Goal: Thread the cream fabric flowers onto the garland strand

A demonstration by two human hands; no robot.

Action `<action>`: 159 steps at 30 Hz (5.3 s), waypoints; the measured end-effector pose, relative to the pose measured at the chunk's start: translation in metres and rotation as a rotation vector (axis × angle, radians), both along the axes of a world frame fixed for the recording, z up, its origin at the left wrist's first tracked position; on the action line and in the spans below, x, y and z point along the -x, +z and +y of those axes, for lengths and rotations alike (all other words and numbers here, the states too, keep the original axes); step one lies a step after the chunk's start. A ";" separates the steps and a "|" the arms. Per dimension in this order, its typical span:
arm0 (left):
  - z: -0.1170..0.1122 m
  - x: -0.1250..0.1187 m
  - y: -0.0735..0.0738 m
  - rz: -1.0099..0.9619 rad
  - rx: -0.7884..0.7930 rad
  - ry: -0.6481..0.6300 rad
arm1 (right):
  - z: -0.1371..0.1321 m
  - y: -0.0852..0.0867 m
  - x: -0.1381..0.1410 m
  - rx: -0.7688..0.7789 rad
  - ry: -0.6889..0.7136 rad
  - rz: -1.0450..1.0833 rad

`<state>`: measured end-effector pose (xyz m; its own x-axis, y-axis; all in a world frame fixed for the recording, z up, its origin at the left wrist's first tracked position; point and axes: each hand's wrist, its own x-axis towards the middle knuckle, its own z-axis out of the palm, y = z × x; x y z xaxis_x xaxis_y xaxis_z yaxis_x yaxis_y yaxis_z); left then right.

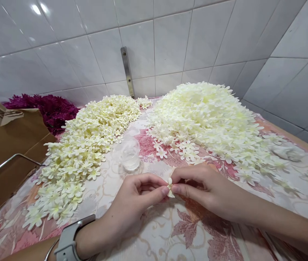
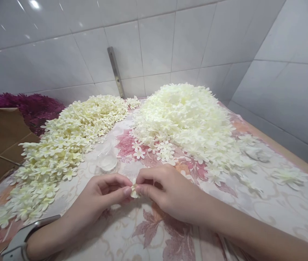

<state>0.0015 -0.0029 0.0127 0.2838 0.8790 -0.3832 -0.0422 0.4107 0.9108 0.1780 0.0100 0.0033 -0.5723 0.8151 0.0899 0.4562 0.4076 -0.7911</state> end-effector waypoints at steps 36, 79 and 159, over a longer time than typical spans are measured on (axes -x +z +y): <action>0.002 0.012 -0.012 0.136 -0.285 -0.062 | -0.002 0.003 -0.002 0.202 -0.023 0.135; -0.001 0.012 -0.014 0.172 -0.279 -0.104 | -0.013 -0.002 0.004 0.401 -0.082 0.250; 0.005 0.009 -0.011 0.142 -0.272 -0.007 | -0.015 -0.003 0.007 -0.163 -0.128 -0.012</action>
